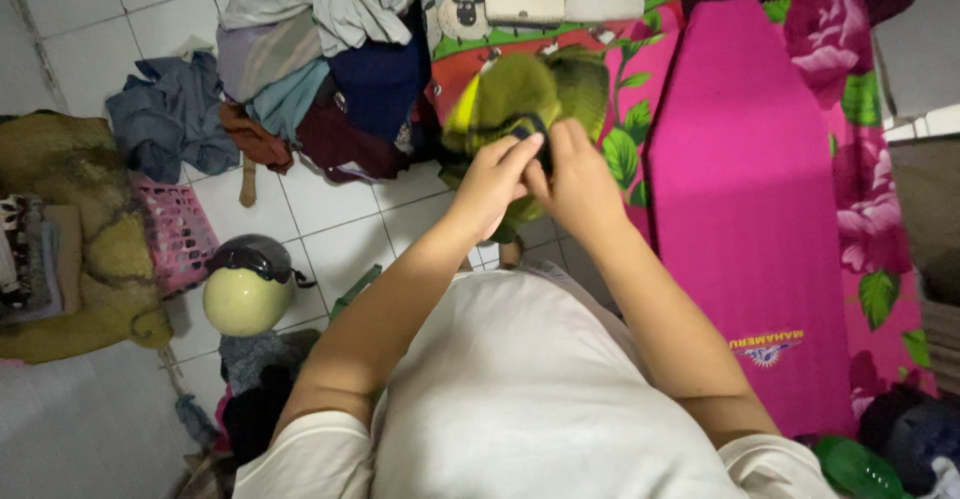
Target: The person picks up a striped fabric item from a pile, unfolds and aligns it on a padded surface, sprays it with liquid from a bottle, and smooths it using an iron.
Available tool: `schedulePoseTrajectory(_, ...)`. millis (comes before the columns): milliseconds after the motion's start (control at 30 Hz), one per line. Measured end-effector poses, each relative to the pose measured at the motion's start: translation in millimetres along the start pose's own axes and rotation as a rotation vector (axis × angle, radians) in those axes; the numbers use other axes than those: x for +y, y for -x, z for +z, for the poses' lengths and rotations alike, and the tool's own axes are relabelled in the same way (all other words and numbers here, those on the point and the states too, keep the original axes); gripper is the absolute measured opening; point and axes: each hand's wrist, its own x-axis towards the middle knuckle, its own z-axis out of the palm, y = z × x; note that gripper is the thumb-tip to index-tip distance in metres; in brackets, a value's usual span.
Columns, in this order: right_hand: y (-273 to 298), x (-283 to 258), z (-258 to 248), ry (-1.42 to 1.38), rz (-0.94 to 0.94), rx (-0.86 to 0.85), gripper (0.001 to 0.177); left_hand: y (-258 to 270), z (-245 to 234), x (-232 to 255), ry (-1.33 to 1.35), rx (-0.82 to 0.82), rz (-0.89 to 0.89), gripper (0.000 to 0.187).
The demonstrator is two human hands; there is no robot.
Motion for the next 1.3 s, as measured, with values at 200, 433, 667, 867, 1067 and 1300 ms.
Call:
schedulePoseTrajectory(200,-2.9,36.3,18.7,-0.179,0.111,-0.175,0.025,-24.9,-29.9,-14.7,-0.314,0.14,0.286,0.038)
schedulePoseTrajectory(433,-24.0,49.9,-0.9,-0.734,0.466,-0.079,0.029,-19.8,-50.7,24.4,0.026,0.056,0.272,0.016)
schedulePoseTrajectory(667,-46.4,136.6,-38.2,-0.671,0.462,0.27,0.017,7.6,-134.7,78.4,0.193,0.3,0.624,0.014)
schedulePoseTrajectory(867,-82.8,219.7,-42.6,-0.374,0.119,0.375,0.028,80.0,-199.1,96.9,0.011,0.573,0.915,0.013)
schedulePoseTrajectory(1067,-118.0,238.7,0.0,-0.073,-0.051,0.371,0.016,134.2,-183.7,100.8,-0.156,0.654,1.02,0.014)
schedulePoseTrajectory(1300,-140.8,160.4,36.0,-0.807,0.199,0.256,0.015,175.3,-152.9,105.1,-0.286,0.623,1.009,0.01)
